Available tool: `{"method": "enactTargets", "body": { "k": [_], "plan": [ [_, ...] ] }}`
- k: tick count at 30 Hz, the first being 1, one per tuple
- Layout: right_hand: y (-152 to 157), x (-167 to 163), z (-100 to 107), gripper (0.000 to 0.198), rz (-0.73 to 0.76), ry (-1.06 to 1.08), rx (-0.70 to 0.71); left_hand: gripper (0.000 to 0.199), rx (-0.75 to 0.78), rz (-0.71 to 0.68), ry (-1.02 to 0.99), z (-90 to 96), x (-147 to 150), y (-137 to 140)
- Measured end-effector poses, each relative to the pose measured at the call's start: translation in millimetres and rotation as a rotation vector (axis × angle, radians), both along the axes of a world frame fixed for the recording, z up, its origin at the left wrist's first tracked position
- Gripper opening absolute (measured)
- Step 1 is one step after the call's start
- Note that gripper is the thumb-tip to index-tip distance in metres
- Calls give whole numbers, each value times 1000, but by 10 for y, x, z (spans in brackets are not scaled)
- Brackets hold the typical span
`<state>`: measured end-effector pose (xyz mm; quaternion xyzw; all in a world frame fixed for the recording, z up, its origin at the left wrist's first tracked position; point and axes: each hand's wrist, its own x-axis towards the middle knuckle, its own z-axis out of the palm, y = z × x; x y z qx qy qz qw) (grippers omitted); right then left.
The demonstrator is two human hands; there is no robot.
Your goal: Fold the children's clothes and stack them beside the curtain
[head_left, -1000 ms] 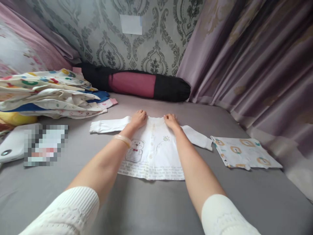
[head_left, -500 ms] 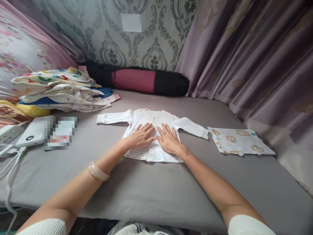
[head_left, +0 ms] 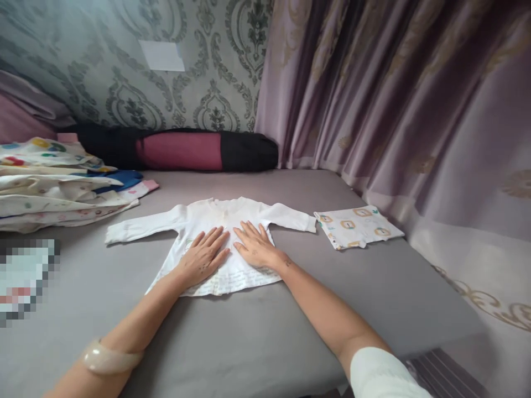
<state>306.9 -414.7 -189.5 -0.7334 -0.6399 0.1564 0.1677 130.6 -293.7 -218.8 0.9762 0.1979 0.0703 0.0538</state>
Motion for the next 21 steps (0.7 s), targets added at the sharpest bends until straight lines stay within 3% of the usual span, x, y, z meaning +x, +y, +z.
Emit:
{"method": "enactTargets", "body": {
  "k": [4,7,11,14,21],
  "plan": [
    [24,190,7,43,-85,140,204,59,2,3,-17,-36,-19,20],
    [35,366,34,36,-289,199,335,58,4,9,-35,-57,-30,27],
    [2,605,81,35,-521,165,408,59,1,15,-46,-76,-31,29],
    [-51,776,102,34,-636,78,376,59,2,25,-46,-80,-29,23],
    [-236,1062,96,40,-854,-169,133,58,-4,23,-57,-71,-26,12]
  ]
}}
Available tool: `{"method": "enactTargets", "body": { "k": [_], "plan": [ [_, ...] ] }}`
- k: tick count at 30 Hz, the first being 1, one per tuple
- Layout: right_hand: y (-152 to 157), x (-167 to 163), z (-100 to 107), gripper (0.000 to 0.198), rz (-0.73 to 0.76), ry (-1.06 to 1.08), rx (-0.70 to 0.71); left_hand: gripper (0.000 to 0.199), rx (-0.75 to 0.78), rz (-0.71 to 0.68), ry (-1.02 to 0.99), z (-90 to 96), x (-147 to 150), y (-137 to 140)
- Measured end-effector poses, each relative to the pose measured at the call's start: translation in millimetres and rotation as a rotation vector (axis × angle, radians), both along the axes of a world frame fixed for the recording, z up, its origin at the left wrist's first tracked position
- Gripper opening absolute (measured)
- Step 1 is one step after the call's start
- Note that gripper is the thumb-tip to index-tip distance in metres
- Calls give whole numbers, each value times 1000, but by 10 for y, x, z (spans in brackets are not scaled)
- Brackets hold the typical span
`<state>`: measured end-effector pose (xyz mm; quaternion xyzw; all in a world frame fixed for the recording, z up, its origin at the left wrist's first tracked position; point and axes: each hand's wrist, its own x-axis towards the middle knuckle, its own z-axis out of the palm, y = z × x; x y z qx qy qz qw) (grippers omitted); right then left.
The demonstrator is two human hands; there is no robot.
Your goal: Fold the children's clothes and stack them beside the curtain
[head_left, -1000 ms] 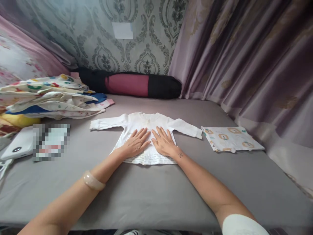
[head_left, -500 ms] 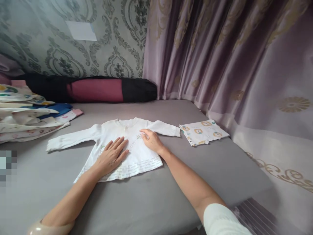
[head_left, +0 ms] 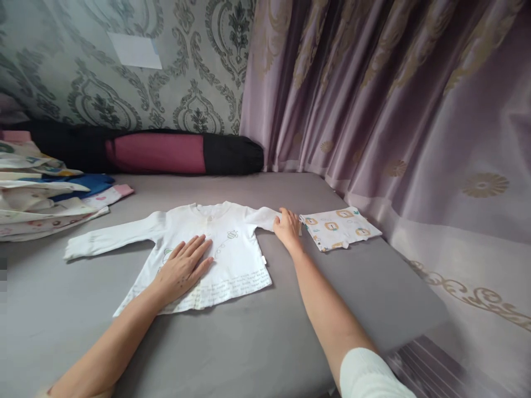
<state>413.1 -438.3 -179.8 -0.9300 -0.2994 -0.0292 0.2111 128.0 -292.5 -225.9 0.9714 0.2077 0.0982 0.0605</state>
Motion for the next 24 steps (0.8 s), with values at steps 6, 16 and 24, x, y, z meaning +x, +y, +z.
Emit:
{"method": "enactTargets", "body": {
  "k": [6,16,24],
  "plan": [
    [-117,100,-18,49,-54,-14,-141,59,3,1,-2,-12,-3,5],
    [-135,109,-9,43,-84,-93,-284,61,7,6,23,24,14,-26],
    [-151,159,7,35,-79,-151,-264,59,25,3,3,30,20,-46]
  ]
}}
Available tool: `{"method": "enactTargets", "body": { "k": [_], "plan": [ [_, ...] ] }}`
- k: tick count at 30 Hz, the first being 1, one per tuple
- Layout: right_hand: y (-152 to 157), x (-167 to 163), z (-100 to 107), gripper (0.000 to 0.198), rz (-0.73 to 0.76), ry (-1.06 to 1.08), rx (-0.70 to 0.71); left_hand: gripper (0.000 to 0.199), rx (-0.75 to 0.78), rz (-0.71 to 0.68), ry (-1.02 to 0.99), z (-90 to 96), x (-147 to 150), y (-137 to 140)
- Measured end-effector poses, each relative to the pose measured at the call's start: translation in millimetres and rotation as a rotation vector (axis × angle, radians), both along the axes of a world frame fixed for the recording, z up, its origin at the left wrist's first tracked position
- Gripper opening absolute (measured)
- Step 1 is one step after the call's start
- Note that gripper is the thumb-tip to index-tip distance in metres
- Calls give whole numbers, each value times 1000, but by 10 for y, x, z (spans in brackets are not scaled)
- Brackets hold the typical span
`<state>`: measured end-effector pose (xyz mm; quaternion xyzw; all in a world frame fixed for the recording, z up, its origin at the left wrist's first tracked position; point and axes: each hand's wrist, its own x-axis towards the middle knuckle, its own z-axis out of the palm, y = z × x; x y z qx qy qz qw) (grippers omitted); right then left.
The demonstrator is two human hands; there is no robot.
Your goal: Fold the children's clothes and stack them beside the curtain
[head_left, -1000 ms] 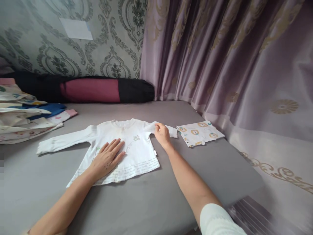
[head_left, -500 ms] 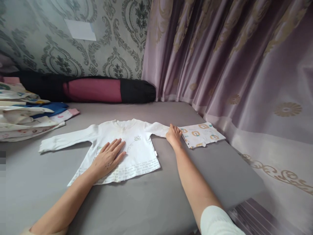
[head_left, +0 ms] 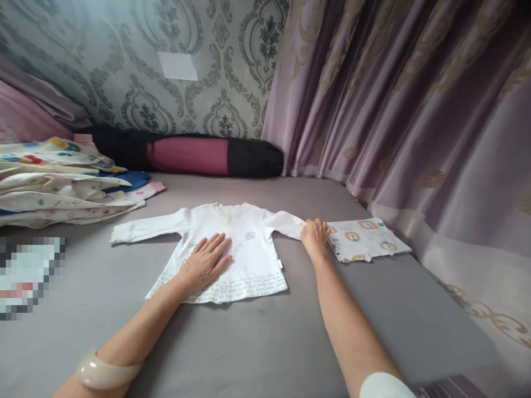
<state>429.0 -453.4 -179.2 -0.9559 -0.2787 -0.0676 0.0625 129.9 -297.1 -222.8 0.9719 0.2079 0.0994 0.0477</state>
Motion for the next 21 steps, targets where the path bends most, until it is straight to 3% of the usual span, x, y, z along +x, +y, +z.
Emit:
{"method": "enactTargets", "body": {
  "k": [6,12,16,18,21],
  "plan": [
    [-29,28,125,39,53,120,-100,58,-17,-15,-17,40,-5,2],
    [-70,76,248,47,131,211,-138,44,-31,-50,-70,259,108,34],
    [-97,121,290,50,105,247,-90,34,-68,-160,-169,259,414,59],
    [-113,161,302,47,82,248,-51,37,-151,-268,-210,192,624,83],
    [-140,242,314,39,82,268,28,40,-231,-302,-261,75,958,136]
  ]
}}
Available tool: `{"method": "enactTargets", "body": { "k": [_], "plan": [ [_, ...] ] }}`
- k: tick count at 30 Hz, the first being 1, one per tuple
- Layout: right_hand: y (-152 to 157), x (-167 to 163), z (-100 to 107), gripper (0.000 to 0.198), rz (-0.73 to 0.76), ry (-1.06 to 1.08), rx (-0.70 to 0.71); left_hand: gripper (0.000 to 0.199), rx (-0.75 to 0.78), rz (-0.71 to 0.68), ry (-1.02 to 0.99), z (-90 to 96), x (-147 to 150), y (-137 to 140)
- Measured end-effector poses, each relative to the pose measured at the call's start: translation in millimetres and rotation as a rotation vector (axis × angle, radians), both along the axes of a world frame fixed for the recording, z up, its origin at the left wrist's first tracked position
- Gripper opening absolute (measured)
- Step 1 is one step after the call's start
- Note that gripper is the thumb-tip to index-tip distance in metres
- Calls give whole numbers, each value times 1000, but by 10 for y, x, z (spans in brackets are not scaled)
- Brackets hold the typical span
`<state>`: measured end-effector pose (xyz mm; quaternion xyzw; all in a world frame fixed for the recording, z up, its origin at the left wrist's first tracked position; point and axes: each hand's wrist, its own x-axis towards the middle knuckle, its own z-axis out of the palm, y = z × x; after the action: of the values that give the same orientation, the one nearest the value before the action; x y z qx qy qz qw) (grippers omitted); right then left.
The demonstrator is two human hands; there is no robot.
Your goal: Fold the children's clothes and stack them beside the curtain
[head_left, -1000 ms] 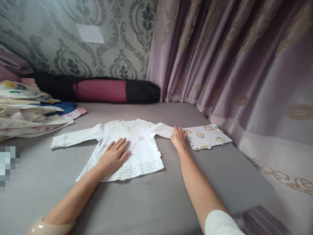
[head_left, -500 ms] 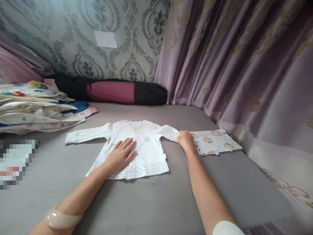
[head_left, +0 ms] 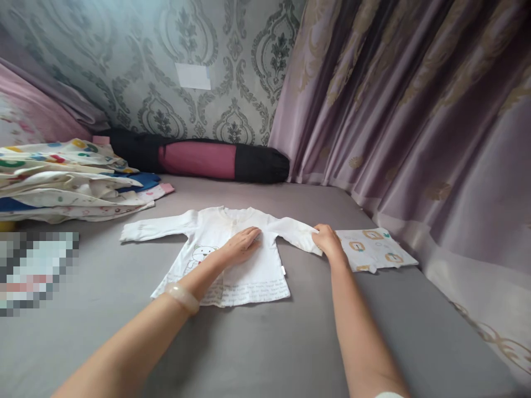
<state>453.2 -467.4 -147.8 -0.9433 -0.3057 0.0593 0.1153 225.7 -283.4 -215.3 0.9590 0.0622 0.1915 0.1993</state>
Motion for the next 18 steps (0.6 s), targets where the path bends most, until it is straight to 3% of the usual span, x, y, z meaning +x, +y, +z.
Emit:
{"method": "enactTargets", "body": {
  "k": [4,7,11,14,18],
  "plan": [
    [-23,112,-9,29,23,99,206,40,-38,49,19,-78,357,59],
    [-20,160,-22,24,13,241,466,43,-61,127,91,-61,491,61],
    [-2,133,43,23,-48,585,822,52,-82,195,228,15,534,30],
    [27,51,182,26,-121,844,969,58,-121,217,322,85,536,20],
    [151,-90,404,25,-175,1004,1107,64,-164,207,411,182,537,31]
  ]
}}
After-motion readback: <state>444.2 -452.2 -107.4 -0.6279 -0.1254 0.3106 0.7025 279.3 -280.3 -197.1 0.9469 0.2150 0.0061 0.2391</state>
